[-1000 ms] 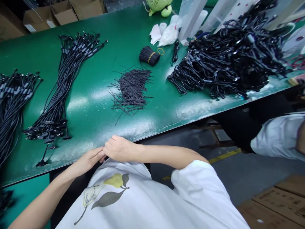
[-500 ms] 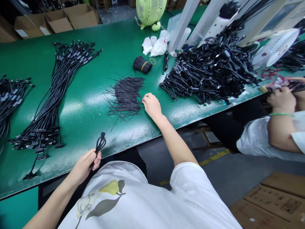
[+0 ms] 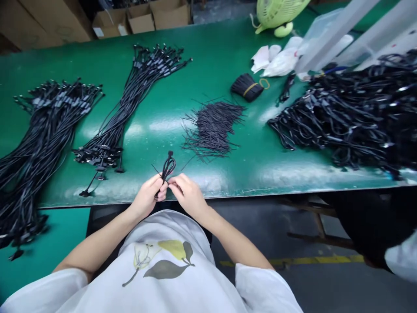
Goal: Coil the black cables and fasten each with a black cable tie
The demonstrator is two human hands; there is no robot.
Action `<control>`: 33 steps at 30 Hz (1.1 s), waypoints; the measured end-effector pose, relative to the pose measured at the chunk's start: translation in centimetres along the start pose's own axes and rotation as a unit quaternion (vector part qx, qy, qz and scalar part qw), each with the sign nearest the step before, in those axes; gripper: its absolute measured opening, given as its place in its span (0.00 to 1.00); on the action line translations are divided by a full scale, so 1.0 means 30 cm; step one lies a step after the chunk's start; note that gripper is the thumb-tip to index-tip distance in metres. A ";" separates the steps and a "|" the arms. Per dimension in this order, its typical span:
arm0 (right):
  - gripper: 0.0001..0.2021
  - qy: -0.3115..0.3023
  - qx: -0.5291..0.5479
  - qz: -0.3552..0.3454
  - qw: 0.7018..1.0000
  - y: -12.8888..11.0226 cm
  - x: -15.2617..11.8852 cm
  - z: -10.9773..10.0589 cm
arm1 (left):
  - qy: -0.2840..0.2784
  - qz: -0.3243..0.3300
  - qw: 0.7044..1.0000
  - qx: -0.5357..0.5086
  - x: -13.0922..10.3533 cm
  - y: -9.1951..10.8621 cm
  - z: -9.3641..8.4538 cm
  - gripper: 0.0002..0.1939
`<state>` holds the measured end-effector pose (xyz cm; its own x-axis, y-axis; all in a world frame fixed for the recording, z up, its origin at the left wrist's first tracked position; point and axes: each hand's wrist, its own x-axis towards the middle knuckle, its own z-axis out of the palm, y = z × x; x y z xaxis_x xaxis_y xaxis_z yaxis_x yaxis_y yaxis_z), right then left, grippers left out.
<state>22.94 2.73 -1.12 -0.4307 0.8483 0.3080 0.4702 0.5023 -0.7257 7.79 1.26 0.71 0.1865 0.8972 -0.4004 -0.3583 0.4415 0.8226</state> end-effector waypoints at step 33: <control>0.15 -0.119 -0.033 -0.040 0.992 -0.156 0.256 0.065 | 0.114 0.214 0.964 0.110 -0.055 0.099 -0.151 0.28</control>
<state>15.93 6.57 3.43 -0.6342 0.7459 0.2037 0.4736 0.5830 -0.6602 2.27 1.15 1.98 -0.1495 0.9868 -0.0618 -0.1498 0.0392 0.9879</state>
